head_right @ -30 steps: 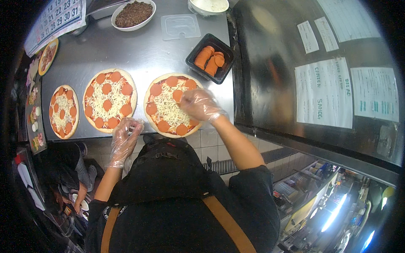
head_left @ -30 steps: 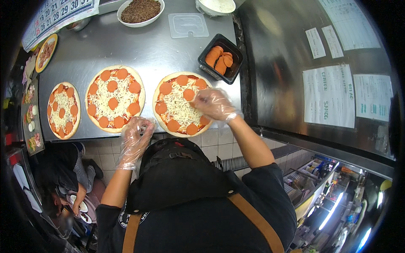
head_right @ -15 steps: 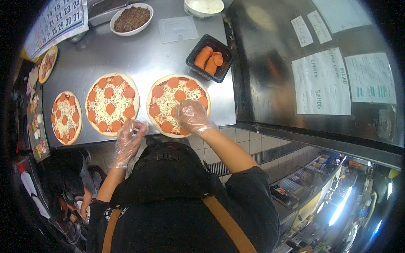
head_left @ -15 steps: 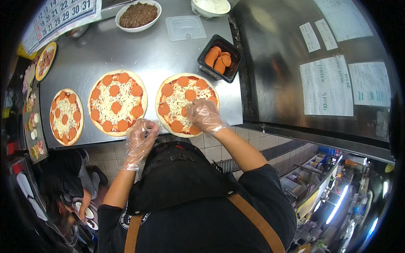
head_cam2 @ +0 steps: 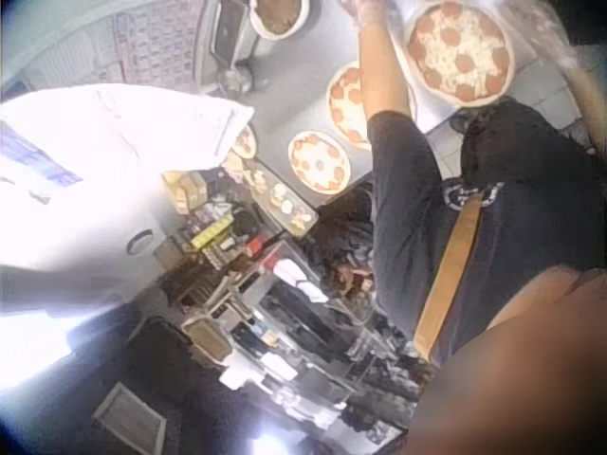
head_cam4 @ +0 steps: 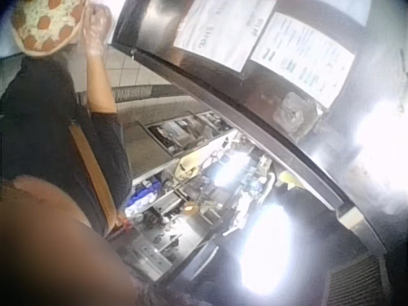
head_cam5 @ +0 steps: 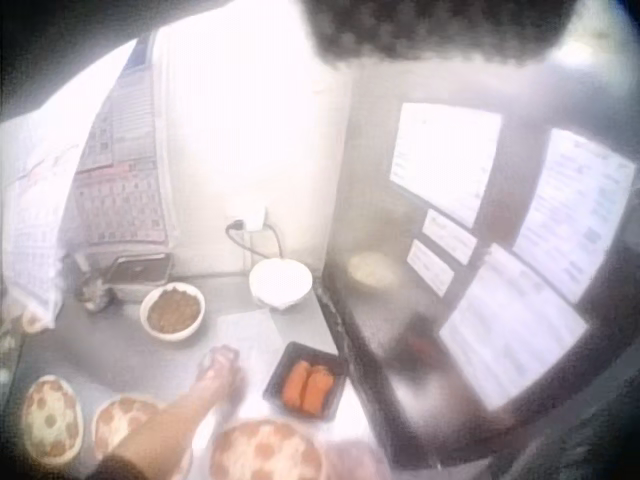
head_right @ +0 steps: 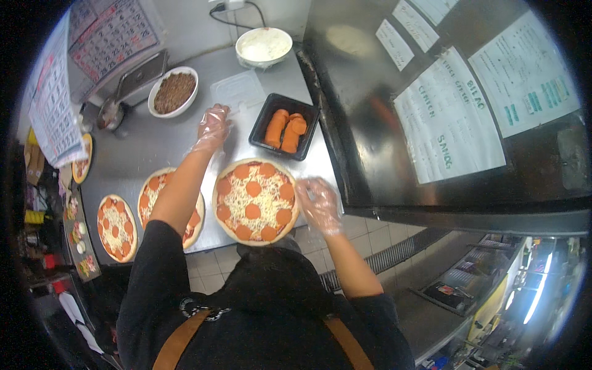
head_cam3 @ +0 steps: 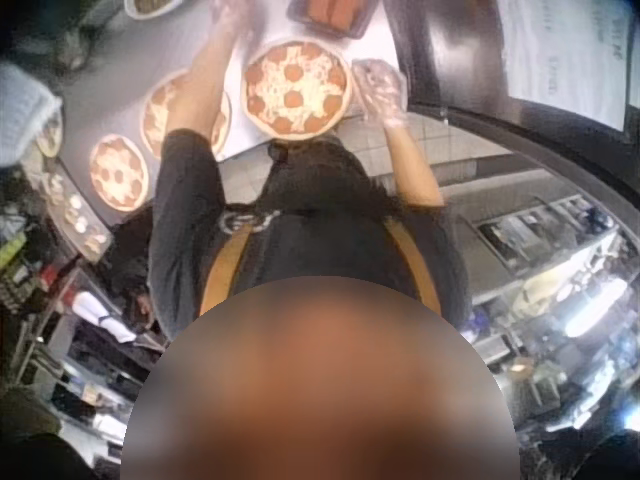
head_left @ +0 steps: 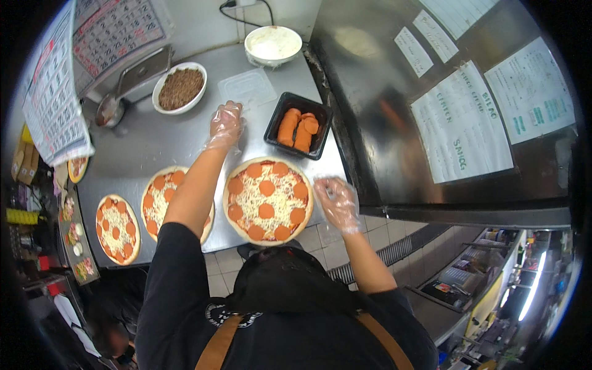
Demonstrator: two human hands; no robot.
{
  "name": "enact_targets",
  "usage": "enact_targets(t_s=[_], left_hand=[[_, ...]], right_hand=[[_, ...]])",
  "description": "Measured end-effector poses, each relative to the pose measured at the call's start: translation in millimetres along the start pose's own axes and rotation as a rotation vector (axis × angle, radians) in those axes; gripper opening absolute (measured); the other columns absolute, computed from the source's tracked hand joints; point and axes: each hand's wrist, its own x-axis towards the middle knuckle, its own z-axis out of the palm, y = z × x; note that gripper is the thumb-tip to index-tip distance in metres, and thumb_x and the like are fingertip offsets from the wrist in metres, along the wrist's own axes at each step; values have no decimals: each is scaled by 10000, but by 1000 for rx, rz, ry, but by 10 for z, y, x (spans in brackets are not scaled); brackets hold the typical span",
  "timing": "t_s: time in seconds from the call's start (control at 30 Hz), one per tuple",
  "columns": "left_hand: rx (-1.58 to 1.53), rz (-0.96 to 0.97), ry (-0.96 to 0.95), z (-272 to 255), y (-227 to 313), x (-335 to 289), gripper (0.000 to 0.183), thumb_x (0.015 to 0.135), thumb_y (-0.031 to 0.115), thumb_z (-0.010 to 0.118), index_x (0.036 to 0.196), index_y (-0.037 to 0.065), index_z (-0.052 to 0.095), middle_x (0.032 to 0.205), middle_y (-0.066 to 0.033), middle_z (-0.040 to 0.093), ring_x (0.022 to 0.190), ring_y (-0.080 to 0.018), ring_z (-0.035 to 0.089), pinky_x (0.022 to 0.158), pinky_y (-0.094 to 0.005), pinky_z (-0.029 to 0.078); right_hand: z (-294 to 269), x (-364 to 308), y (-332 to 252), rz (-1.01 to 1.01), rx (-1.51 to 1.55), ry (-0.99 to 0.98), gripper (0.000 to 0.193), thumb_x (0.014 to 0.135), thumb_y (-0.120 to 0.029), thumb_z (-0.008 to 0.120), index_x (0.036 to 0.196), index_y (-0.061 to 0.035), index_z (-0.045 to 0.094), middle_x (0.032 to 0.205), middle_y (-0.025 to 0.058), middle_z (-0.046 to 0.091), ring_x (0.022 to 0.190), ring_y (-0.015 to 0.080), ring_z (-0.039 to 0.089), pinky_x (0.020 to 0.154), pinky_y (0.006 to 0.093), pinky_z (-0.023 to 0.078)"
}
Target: The person places pepperoni slices and ham pieces onto three pizza bases already topped with cheese. The pizzas remain on the stainless steel prep table throughout the clip.
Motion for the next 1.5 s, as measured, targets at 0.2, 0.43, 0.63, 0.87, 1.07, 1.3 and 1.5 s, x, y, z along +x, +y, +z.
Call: enact_targets(t_s=[0.2, 0.43, 0.63, 0.87, 1.07, 1.3, 1.5], left_hand=[[184, 28, -295, 237, 43, 1030, 768, 910, 159, 734, 1601, 110, 401, 1485, -170, 530, 1338, -357, 593, 1091, -464, 559], [405, 134, -155, 442, 48, 1088, 643, 945, 135, 657, 1558, 99, 467, 1436, -170, 563, 1216, -358, 651, 1000, -466, 600], [130, 120, 112, -282, -287, 931, 383, 976, 166, 686, 1350, 94, 648, 1110, -108, 737, 1005, -309, 727, 849, -433, 616], [-969, -214, -37, -1125, 411, 45, 274, 956, 247, 787, 1170, 99, 702, 955, -32, 794, 793, -129, 655, 720, -349, 549], [-890, -156, -223, -383, 926, -129, 422, 937, 370, 810, 1232, 99, 678, 1051, -97, 792, 851, -253, 682, 798, -415, 554], [-419, -225, -247, -353, 1052, -347, 580, 1005, 502, 679, 1279, -8, 640, 1059, -286, 748, 1029, -469, 734, 924, -552, 564], [-392, -398, -152, -170, 1177, -397, 602, 1065, 515, 544, 1311, -28, 622, 1055, -317, 740, 1017, -484, 733, 934, -545, 568]], right_hand=[[-415, -442, 332, 218, 46, -49, 114, 945, -119, 752, 1005, -26, 775, 994, 170, 754, 925, 322, 737, 814, 422, 575], [-494, -288, 558, 243, 130, -38, 105, 938, -115, 760, 999, -31, 778, 967, 158, 757, 867, 307, 742, 769, 409, 575], [-519, 202, 491, 162, 172, -45, 143, 962, -144, 751, 1027, -21, 781, 990, 149, 767, 869, 282, 750, 763, 386, 576], [-500, 581, 515, 200, 261, 57, 167, 1001, -174, 745, 1058, -21, 782, 1048, 114, 785, 876, 206, 741, 813, 342, 573], [-73, 687, 803, 364, 584, 31, 211, 1033, -176, 737, 1154, -4, 754, 1018, 41, 755, 928, 103, 693, 839, 271, 560], [372, 768, 1156, 427, 649, 17, 295, 1042, -283, 716, 1152, -18, 651, 897, 64, 716, 815, 167, 687, 729, 328, 552], [476, 1484, 784, 318, -61, -61, 528, 970, -498, 717, 1158, -21, 591, 1073, 281, 719, 1008, 468, 696, 879, 533, 535]])
